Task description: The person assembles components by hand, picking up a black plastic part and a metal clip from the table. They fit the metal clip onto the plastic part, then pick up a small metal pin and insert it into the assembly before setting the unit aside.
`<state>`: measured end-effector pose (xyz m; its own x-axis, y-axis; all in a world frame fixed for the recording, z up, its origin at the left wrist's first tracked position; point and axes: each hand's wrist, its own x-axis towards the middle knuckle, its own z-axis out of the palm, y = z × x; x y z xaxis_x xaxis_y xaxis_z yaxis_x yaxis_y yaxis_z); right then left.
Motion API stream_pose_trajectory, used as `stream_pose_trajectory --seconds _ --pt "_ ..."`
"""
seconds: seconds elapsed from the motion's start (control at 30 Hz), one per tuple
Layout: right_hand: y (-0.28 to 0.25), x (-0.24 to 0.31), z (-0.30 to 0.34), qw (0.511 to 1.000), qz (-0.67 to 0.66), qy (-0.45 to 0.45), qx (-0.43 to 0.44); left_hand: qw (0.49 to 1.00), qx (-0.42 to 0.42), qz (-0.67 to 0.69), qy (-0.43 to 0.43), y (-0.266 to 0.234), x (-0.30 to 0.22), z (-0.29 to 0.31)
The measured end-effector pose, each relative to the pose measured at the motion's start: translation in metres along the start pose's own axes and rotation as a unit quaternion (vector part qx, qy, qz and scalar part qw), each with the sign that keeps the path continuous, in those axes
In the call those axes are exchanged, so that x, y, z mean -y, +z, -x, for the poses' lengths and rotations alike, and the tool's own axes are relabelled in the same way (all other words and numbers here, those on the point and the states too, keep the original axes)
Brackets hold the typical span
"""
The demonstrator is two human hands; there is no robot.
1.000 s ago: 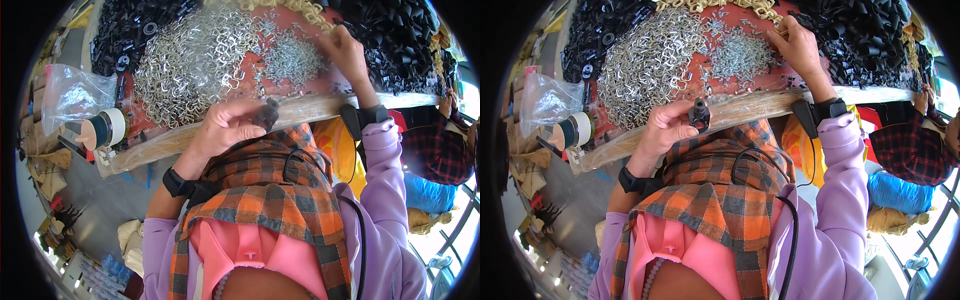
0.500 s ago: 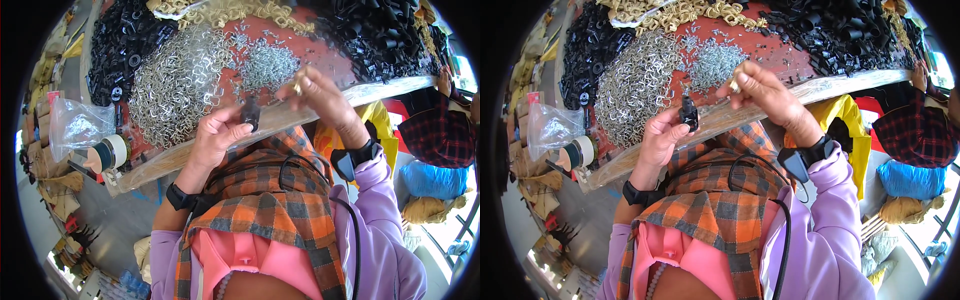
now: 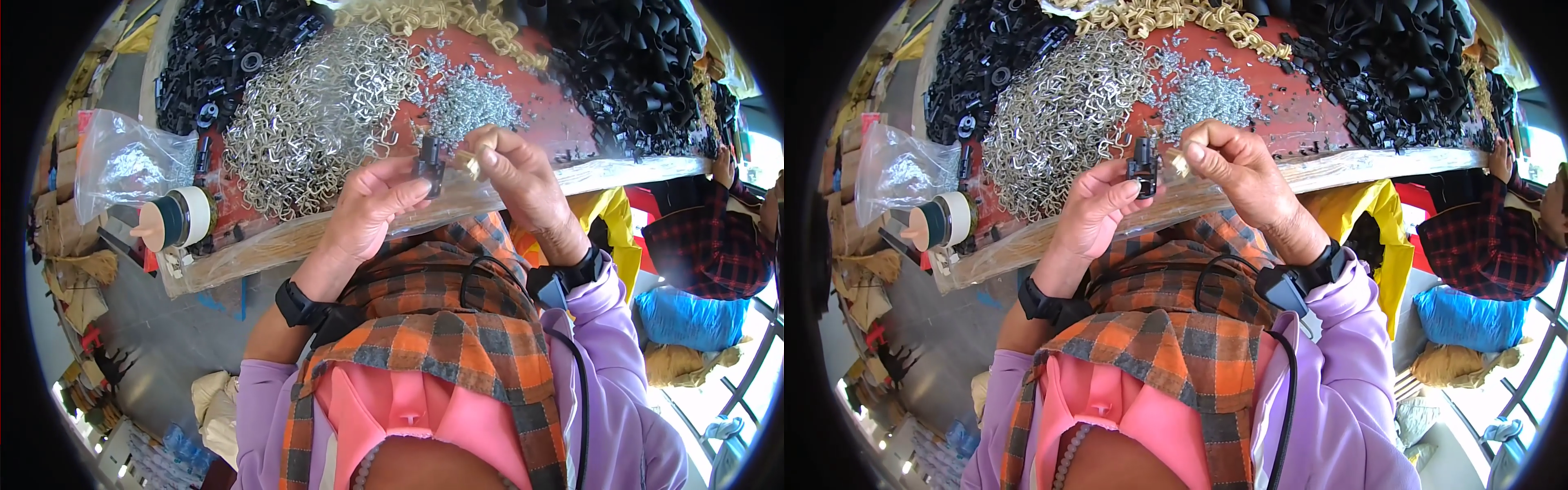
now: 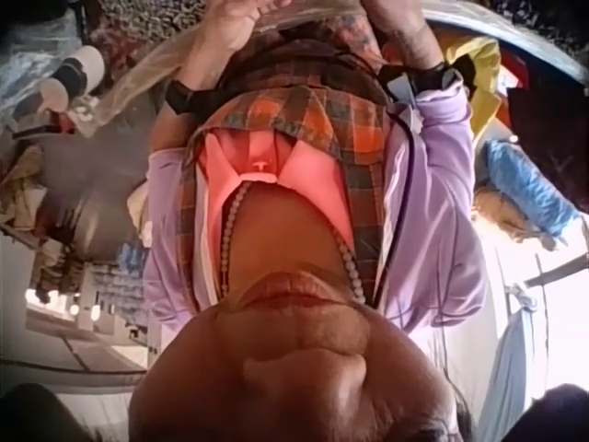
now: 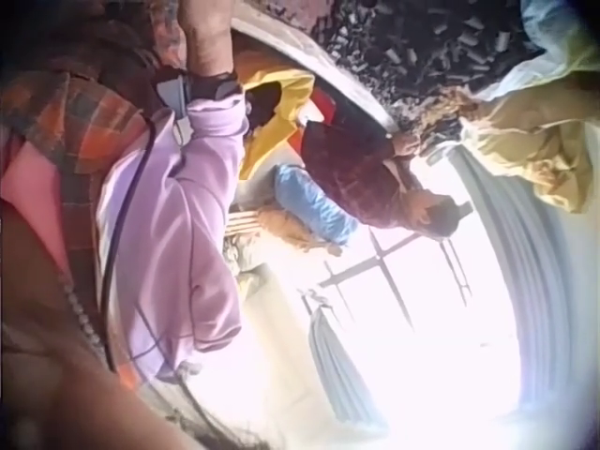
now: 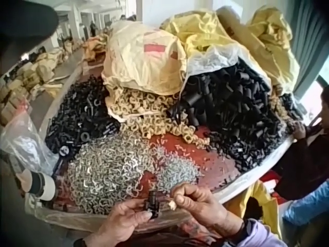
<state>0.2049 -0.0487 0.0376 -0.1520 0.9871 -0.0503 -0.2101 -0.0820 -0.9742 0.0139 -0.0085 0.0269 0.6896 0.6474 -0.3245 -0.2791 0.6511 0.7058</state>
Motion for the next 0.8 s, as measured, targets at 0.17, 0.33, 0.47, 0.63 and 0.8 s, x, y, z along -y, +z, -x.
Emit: stream_pose_trajectory --seconds 0.17,0.33,0.47,0.63,0.8 --pt "0.019 -0.014 0.004 0.980 -0.154 0.075 -0.102 0.995 0.041 0.023 0.089 0.004 0.004 -0.002" --pt "0.041 -0.015 0.008 0.982 -0.053 0.001 -0.183 0.996 0.046 0.035 0.075 0.001 0.006 0.001" --pt "0.036 -0.009 0.010 0.945 0.253 -0.156 -0.137 0.991 0.051 0.118 0.038 0.003 0.004 -0.002" --pt "0.016 -0.003 0.010 0.883 0.405 -0.226 -0.071 0.991 0.027 0.129 -0.005 -0.001 0.005 -0.006" --pt "0.004 -0.001 0.010 0.969 0.198 -0.097 -0.114 0.997 -0.003 0.071 -0.014 0.006 0.004 -0.009"
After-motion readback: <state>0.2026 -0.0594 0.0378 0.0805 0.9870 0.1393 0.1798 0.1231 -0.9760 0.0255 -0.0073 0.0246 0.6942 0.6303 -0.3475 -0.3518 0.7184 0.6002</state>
